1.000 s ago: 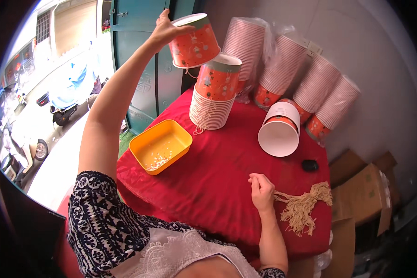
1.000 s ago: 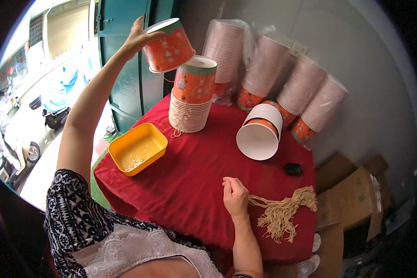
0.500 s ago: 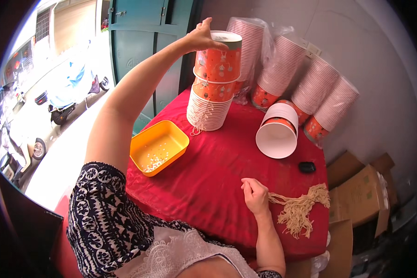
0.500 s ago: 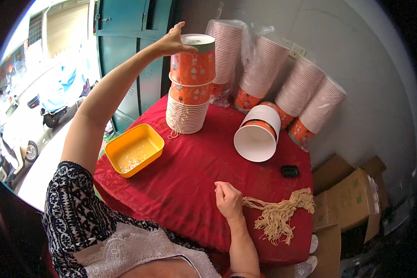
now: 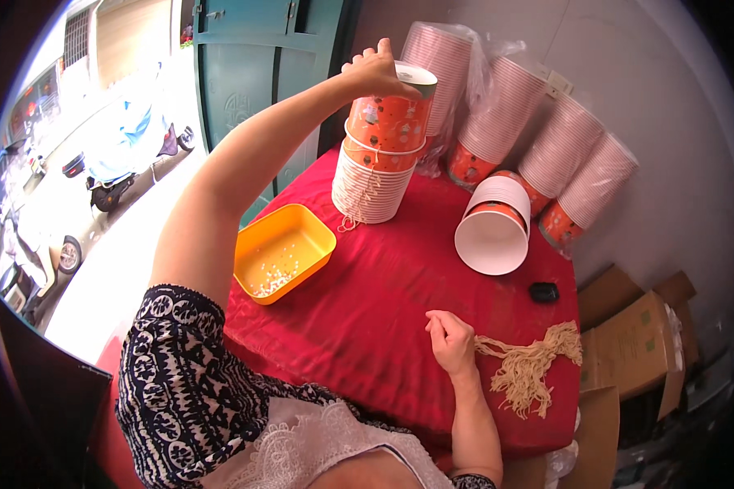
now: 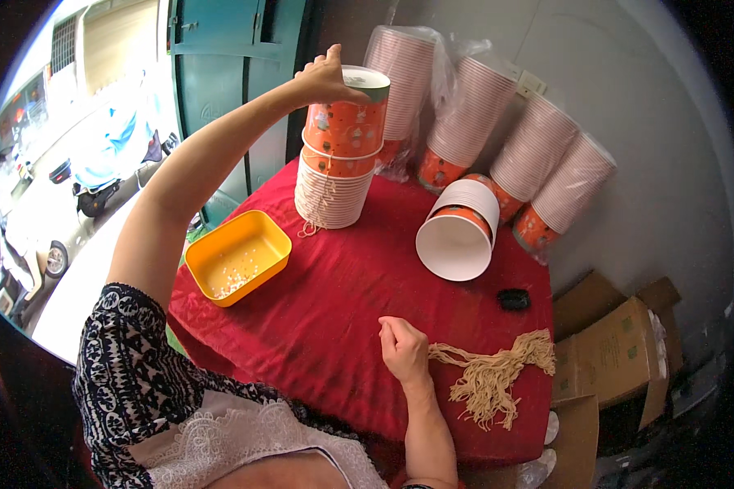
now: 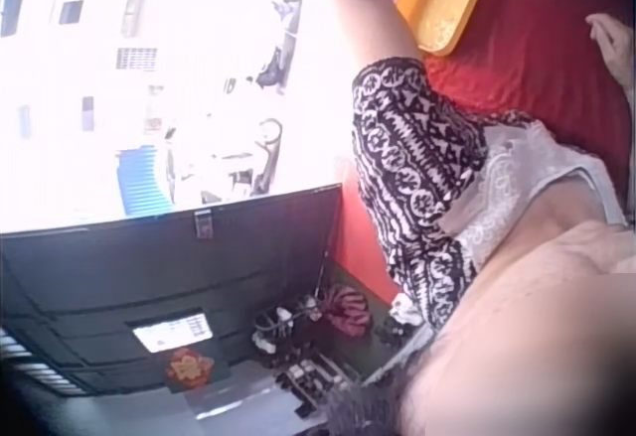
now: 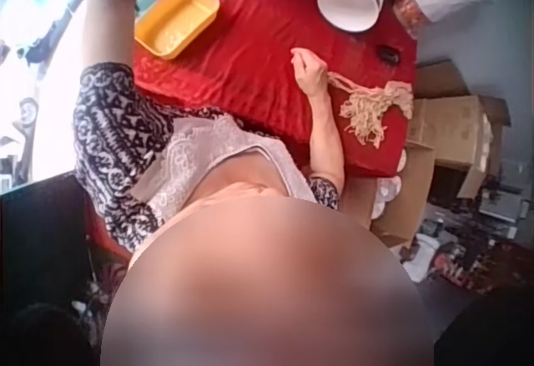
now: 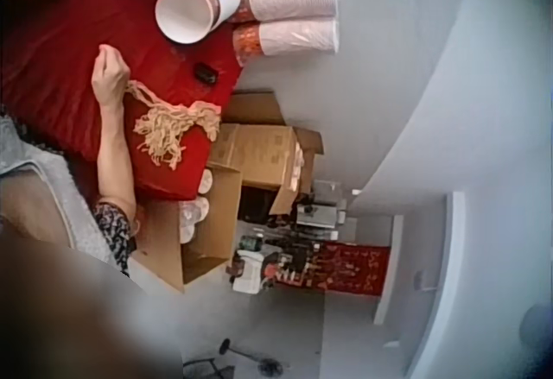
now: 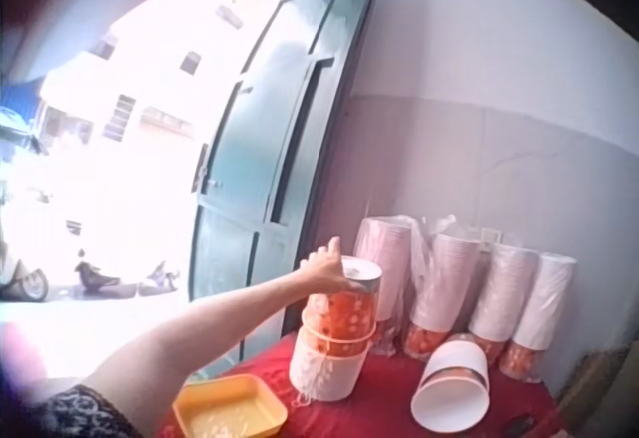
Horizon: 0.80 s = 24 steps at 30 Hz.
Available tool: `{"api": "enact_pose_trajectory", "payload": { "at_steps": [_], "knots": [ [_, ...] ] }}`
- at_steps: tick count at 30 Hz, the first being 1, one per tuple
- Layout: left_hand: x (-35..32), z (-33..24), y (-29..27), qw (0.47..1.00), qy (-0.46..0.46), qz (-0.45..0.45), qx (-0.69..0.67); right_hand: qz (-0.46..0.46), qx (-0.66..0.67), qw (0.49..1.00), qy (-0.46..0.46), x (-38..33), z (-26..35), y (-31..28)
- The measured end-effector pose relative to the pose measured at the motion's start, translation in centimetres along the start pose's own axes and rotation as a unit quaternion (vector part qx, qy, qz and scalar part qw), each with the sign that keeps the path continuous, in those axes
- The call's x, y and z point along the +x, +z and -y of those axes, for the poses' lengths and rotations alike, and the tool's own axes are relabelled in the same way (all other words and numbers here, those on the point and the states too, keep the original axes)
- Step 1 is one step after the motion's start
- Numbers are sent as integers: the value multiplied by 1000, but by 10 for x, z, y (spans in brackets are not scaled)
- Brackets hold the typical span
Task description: Threading and knotting string handles through the pre-punched holes of printed paper buckets.
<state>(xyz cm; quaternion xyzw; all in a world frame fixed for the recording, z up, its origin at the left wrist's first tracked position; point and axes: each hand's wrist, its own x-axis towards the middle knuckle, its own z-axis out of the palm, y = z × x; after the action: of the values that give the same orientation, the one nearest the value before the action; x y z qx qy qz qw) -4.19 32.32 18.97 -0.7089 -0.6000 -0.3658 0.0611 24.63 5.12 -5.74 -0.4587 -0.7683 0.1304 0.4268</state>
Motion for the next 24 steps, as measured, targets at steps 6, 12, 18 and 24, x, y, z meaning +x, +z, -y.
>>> {"api": "enact_pose_trajectory", "payload": {
  "at_steps": [6,12,18,24],
  "knots": [
    [0,-3,7,998,-26,44,29,1,2,1000,1,0,-1,0],
    [8,10,15,999,-20,44,4,4,6,1000,6,0,0,-1],
    [5,13,22,999,6,41,1,8,11,1000,12,-2,-2,0],
    [3,15,25,998,-6,62,10,10,10,1000,11,-2,-4,1]
  ]
}}
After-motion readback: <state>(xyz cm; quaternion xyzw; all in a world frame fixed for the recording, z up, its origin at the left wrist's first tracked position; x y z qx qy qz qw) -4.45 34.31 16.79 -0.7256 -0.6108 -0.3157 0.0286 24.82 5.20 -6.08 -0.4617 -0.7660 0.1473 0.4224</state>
